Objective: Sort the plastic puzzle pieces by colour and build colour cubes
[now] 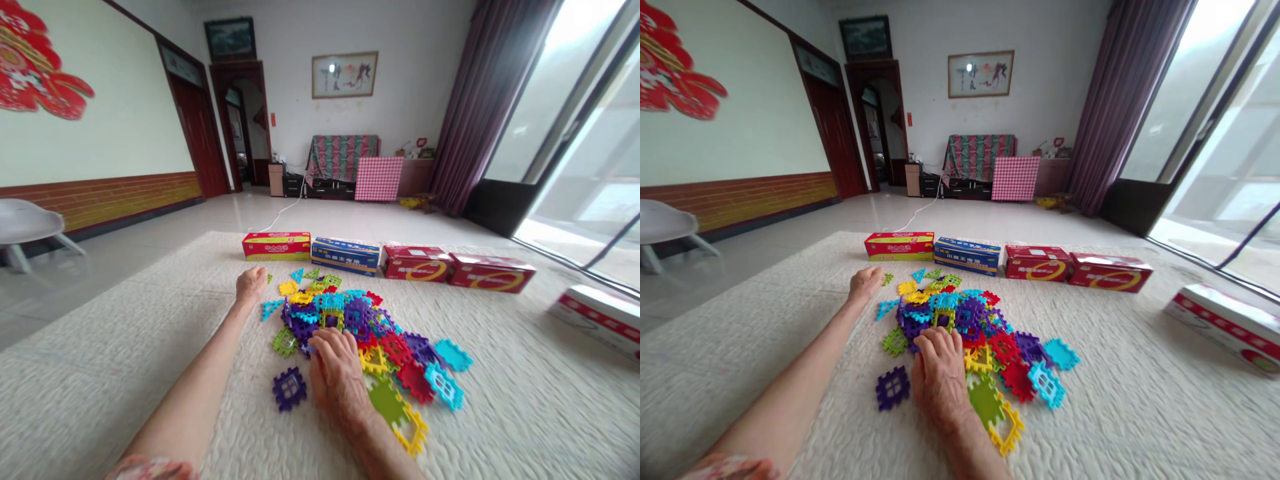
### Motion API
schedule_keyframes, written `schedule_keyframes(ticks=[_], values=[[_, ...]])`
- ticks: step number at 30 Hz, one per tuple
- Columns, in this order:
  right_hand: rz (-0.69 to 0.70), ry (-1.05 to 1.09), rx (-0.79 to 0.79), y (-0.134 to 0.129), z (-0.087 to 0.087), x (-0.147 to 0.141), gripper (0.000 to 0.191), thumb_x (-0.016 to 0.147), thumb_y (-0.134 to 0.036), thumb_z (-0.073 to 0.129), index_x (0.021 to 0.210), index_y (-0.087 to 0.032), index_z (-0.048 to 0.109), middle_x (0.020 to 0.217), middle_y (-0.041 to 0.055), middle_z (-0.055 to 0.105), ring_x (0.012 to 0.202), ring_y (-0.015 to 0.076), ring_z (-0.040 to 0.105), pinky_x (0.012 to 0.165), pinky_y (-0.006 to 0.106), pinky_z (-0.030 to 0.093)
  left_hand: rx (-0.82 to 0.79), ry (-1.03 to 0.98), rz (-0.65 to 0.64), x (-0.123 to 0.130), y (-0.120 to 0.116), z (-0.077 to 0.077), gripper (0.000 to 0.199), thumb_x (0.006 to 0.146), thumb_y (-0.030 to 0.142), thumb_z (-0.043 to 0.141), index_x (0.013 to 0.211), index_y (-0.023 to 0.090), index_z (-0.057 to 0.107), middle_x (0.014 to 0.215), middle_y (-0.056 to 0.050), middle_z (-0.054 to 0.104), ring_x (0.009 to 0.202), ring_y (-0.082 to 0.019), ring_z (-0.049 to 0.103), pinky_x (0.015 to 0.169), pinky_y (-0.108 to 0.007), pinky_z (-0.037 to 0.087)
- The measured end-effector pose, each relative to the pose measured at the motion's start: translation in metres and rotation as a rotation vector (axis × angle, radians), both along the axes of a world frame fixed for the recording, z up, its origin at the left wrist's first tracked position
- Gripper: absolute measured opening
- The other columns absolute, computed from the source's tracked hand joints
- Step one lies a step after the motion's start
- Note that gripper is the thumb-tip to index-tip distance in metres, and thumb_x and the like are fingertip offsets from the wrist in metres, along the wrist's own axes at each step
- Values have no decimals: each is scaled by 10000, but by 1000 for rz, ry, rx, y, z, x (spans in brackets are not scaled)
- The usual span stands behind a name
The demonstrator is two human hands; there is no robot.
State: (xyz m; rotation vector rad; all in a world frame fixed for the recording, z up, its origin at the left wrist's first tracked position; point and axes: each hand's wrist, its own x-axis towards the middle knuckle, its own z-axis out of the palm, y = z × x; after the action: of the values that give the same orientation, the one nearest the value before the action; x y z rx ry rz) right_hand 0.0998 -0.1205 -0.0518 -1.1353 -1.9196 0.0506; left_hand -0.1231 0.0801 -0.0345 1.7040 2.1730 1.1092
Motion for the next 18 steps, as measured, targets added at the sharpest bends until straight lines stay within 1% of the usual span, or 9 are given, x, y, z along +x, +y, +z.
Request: schedule_keyframes(ticks=[3,5,6,9,11,13,15,18], values=[[6,-7,-3,0,0,0,267,830,-119,491,1042,-253,581,1096,48,644,1058,217,532,971,430,329,-4,30,-14,-7,5,-3,306,864,308,434,1012,232,691,1074,-49,702,1105,-228,581,871,-266,436],[8,-18,-3,0,0,0,258,829,-119,497,1033,-249,586,1084,45,646,1051,207,532,968,415,336,-14,39,-39,-9,8,-11,319,853,284,454,1095,227,655,1215,-59,641,1193,-222,526,957,-278,403],[10,-24,-1,0,0,0,253,826,-117,501,1025,-247,589,1077,43,647,1049,204,531,967,409,338,-24,39,-53,-9,9,-15,328,844,283,473,1117,219,643,1253,-72,616,1219,-227,506,990,-294,386],[14,-33,2,0,0,0,245,816,-113,512,1007,-240,601,1070,44,646,1054,208,527,972,408,336,-56,21,-111,-4,12,-26,315,810,290,528,1086,203,654,1268,-100,601,1244,-260,488,1041,-356,355],[21,-26,0,0,0,0,249,821,-112,503,1005,-241,608,1062,49,646,1045,212,529,972,414,335,-71,-10,-174,2,12,-28,276,810,279,524,1028,208,677,1258,-86,614,1240,-252,497,1058,-355,344],[33,-17,-5,-1,1,0,255,826,-115,496,1012,-245,612,1057,52,645,1041,216,528,969,420,335,-77,-61,-250,9,11,-26,288,831,283,488,1031,213,682,1258,-60,623,1225,-217,517,1055,-318,354],[48,-13,-11,-1,1,0,253,823,-119,502,1015,-242,612,1058,54,644,1040,221,525,964,426,335,-66,-136,-330,16,10,-22,361,864,335,433,1115,205,658,1260,-48,628,1202,-194,540,1028,-295,390],[62,-14,-6,-1,3,0,249,814,-115,507,1017,-221,605,1055,59,643,1026,224,524,959,439,334,-26,-266,-437,23,6,-17,483,881,443,380,1210,176,612,1263,-59,627,1193,-202,553,1004,-315,424]])
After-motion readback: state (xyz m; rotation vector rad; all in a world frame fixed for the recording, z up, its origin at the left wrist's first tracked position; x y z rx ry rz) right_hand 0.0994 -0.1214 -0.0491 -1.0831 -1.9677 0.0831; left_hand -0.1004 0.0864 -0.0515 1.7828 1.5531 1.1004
